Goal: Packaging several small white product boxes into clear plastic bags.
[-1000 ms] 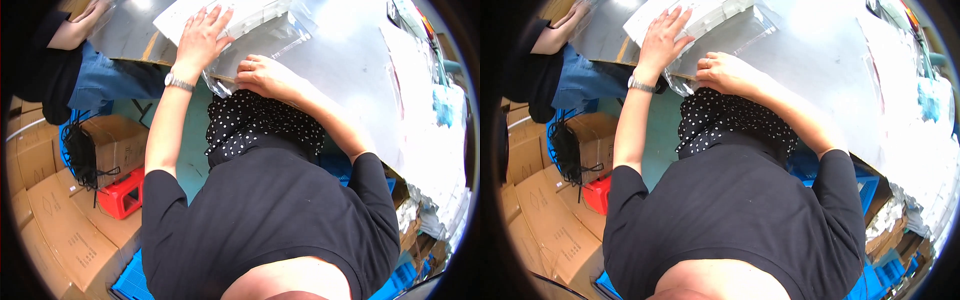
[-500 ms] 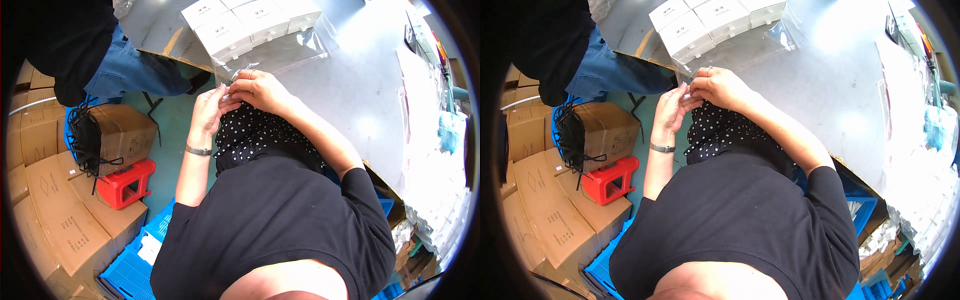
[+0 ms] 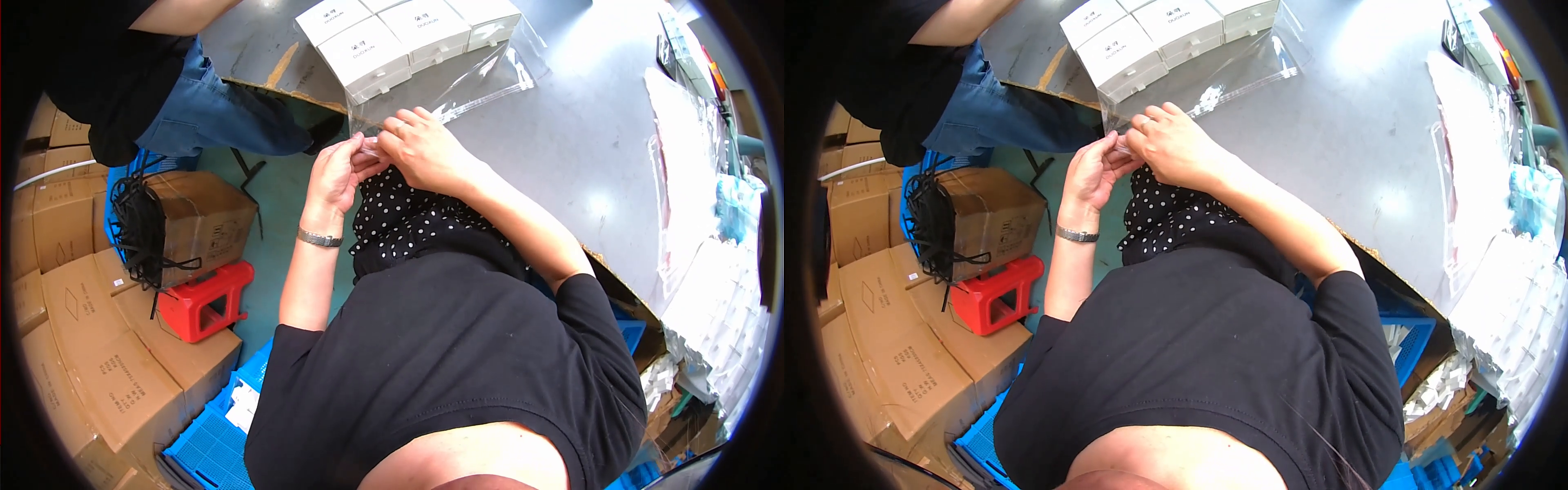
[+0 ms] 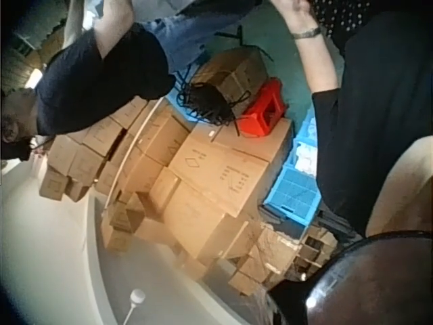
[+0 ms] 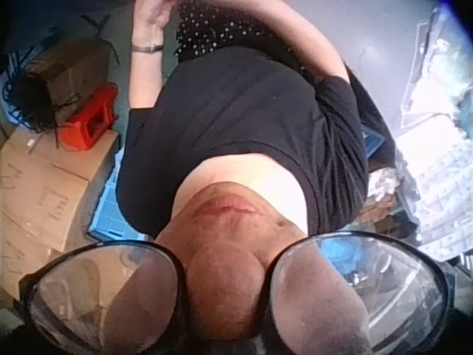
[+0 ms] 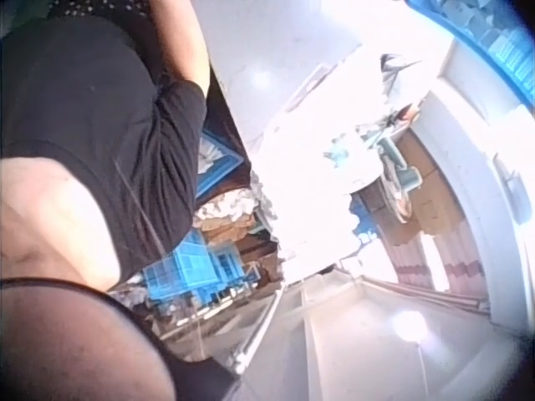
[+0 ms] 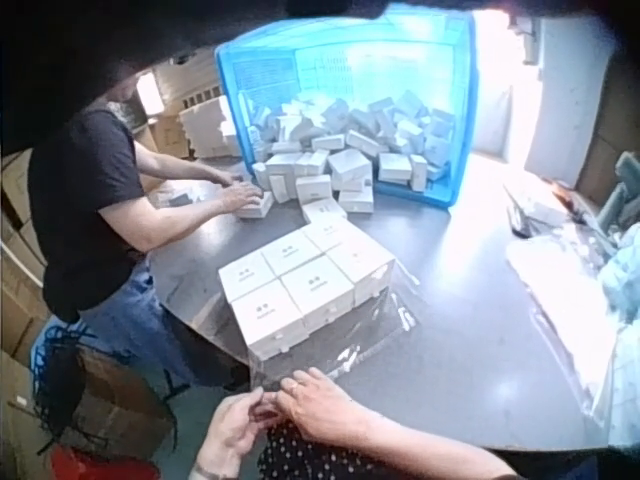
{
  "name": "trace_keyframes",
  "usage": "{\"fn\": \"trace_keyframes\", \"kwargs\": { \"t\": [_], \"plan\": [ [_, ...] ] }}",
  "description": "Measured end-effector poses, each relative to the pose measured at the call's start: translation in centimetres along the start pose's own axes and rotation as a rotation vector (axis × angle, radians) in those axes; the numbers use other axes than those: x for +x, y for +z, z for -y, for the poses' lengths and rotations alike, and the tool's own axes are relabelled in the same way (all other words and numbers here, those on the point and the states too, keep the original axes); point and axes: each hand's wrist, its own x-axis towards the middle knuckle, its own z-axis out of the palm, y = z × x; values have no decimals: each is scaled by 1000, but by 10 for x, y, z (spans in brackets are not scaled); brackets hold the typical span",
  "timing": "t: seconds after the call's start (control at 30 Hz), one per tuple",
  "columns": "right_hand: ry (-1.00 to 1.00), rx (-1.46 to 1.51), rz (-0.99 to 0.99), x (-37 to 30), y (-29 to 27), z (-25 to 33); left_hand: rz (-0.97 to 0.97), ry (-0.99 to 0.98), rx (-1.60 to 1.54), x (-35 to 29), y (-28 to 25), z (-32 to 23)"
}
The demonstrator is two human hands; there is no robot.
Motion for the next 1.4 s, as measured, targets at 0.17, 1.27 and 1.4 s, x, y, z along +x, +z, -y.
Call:
{"fn": "trace_keyframes", "kwargs": {
  "t": [0.17, 1.27, 1.4],
  "plan": [
    [101, 239, 305, -107, -62, 16, -9, 132, 52, 1, -11, -11],
    [784, 642, -827, 23, -153, -147, -312, 924, 164, 51, -4, -158],
    [917, 787, -573, -7, -165, -134, -363, 670, 0, 29, 9, -144]
  ]
}}
